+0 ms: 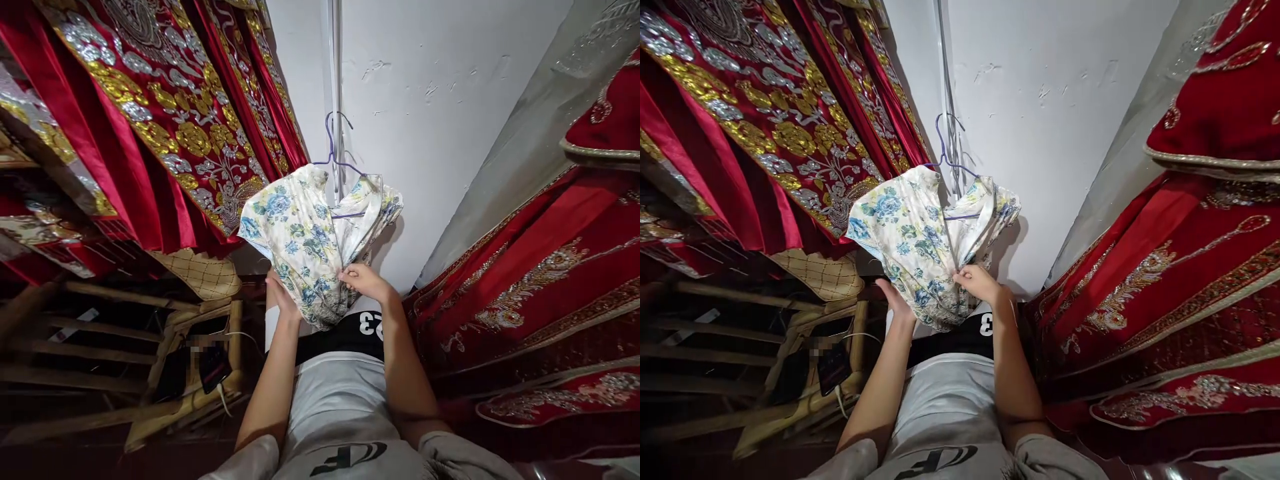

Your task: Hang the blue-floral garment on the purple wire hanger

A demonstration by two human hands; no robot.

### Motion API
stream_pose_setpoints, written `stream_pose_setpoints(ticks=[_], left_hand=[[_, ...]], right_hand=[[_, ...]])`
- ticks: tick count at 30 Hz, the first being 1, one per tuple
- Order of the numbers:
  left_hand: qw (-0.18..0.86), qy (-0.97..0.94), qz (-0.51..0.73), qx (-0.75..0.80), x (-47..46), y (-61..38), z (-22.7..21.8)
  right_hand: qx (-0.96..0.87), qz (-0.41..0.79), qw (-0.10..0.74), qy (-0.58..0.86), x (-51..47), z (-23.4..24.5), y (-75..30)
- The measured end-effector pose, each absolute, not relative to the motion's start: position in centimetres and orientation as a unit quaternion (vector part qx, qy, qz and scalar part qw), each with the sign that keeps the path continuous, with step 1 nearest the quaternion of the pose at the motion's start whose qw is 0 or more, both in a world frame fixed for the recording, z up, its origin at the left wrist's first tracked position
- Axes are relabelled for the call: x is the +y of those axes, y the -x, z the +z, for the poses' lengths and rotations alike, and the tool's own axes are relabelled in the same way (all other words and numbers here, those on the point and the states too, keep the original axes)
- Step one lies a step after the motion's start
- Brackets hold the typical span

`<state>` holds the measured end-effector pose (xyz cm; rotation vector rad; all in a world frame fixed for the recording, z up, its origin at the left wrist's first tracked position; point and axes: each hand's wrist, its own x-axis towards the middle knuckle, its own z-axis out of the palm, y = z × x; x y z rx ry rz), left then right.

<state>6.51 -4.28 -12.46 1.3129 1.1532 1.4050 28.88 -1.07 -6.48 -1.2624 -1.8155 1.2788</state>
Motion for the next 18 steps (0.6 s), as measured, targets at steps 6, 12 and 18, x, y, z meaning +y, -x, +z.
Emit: stream_pose_setpoints(ticks=[6,12,18], left_hand=[[0.277,-0.435,0.647,0.562,-2.8,-6.7,-13.4],[0.112,-0.546,0.622,0.550,-3.3,-10.4,-13.4],[0.203,-0.654,0.529,0.502,-3.4,-14.3,-13.8]], right_hand=[[-0.667,0.486,0.315,0.468,-0.6,-6.8,-27.8],[-0.646,0.496,0.316,0.487,-0.9,-6.9,-28.2],[-0.627,0.505,0.344,0.484,-0.9,-3.8,-26.6]])
